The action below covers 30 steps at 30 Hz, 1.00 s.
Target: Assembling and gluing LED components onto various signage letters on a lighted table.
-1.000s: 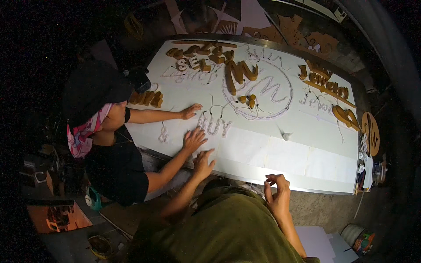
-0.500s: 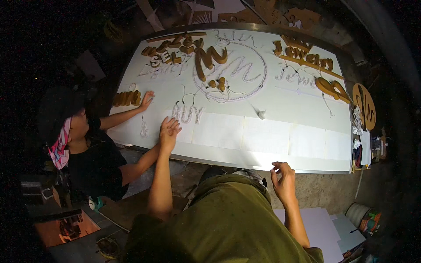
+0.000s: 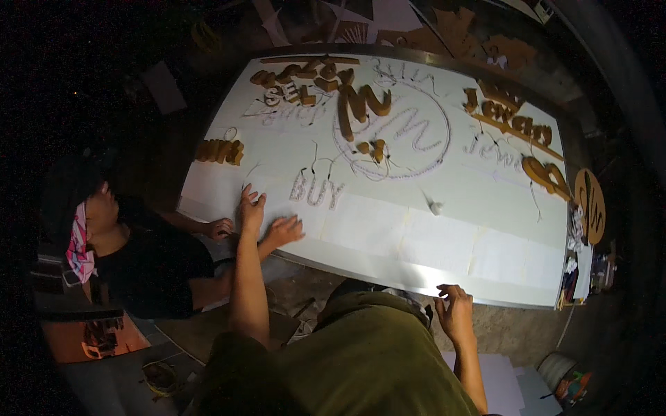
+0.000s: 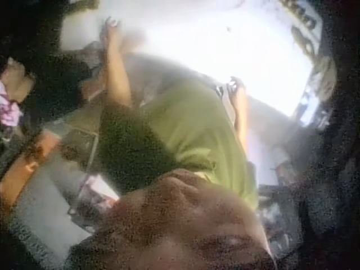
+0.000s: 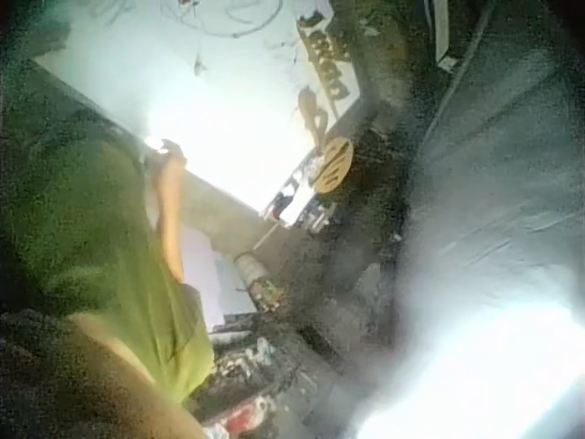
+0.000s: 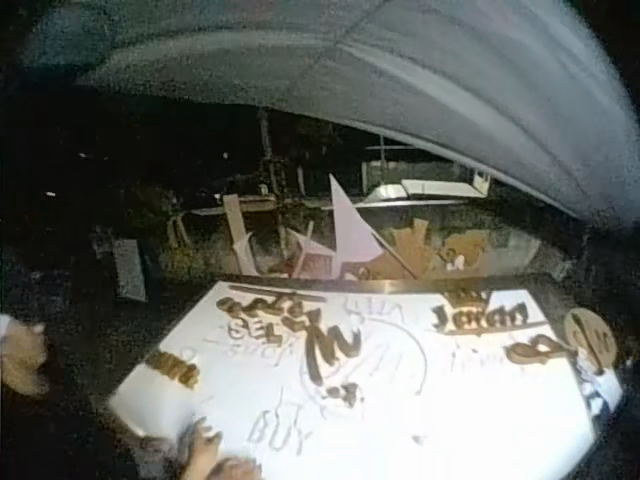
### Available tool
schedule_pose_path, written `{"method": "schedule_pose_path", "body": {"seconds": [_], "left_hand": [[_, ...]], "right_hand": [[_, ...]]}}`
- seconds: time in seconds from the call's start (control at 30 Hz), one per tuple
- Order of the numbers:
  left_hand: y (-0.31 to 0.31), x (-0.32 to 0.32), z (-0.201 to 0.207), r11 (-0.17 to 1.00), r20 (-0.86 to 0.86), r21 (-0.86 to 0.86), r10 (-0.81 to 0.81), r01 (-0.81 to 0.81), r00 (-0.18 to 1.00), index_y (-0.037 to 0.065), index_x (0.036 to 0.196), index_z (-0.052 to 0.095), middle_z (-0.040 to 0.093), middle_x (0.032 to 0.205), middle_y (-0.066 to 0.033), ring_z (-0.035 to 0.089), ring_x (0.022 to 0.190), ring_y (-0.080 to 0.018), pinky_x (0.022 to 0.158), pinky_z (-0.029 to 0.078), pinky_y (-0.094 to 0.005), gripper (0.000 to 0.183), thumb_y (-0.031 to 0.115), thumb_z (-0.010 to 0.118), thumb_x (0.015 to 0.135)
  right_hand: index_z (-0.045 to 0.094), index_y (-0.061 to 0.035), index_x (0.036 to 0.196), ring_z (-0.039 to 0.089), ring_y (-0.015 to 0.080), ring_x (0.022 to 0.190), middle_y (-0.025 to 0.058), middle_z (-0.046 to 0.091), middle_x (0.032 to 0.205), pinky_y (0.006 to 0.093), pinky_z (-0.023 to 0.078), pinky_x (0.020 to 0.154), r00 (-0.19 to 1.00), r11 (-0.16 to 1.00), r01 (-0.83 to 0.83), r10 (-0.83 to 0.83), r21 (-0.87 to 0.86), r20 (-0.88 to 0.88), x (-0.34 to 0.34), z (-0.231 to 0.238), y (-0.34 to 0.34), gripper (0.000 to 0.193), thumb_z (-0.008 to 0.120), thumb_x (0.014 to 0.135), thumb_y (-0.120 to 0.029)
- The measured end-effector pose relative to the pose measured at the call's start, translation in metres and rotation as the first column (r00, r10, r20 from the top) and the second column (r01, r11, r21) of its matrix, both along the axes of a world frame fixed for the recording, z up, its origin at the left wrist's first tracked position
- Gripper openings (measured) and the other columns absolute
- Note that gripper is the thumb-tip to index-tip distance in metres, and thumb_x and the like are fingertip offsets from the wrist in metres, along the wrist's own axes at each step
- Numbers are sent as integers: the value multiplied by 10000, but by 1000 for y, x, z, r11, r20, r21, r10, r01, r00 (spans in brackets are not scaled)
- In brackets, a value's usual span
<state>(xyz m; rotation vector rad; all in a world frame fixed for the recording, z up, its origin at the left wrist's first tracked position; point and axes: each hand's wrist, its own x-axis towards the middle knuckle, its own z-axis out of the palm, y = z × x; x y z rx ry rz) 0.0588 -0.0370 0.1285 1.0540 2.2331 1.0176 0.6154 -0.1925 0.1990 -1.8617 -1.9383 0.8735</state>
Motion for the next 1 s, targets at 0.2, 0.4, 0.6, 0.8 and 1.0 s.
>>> {"method": "schedule_pose_path", "body": {"seconds": [0.2, 0.4, 0.6, 0.8, 1.0], "left_hand": [[37, -73, -33, 985, 64, 67, 158, -162, 985, 30, 1540, 399, 621, 1357, -227, 615, 1224, -307, 1034, 496, -416, 681, 193, 730, 968], [62, -110, -58, 977, 228, 61, 187, -206, 956, 16, 1558, 351, 635, 1340, -228, 617, 1240, -323, 1043, 501, -418, 720, 212, 717, 970], [71, -116, -86, 988, 215, 1, 149, -153, 965, 36, 1558, 364, 665, 1243, -130, 611, 1161, -220, 1023, 474, -362, 663, 195, 697, 1007], [67, -116, -93, 987, 252, -48, 159, -152, 955, 34, 1531, 396, 643, 1295, -148, 601, 1192, -226, 1051, 460, -371, 618, 185, 691, 1009], [62, -122, -104, 990, 292, -19, 140, -141, 946, 8, 1509, 426, 620, 1328, -192, 605, 1243, -286, 1059, 481, -409, 634, 210, 708, 977]], "right_hand": [[710, -73, 1138, 687, 263, 911, 79, 721, 1009, 434, 437, 876, 999, 996, -13, 15, -86, 30, -23, 2, 13, 259, 763, 891, -131], [709, -74, 1143, 692, 291, 957, 90, 734, 1010, 438, 454, 891, 998, 984, 2, 9, -180, 63, -58, 11, 24, 276, 764, 884, -152], [703, -68, 1149, 686, 323, 1001, 111, 735, 1018, 448, 475, 909, 998, 974, 11, 3, -226, 63, -83, 13, 26, 284, 754, 884, -156], [708, -50, 1130, 693, 327, 963, 131, 733, 1009, 445, 503, 874, 998, 978, -8, 21, -207, 58, -101, 14, 34, 275, 754, 882, -158], [713, -38, 1110, 702, 325, 906, 144, 732, 1004, 441, 522, 852, 994, 982, -45, 62, -183, 93, -111, 12, 37, 270, 759, 863, -135]]}}
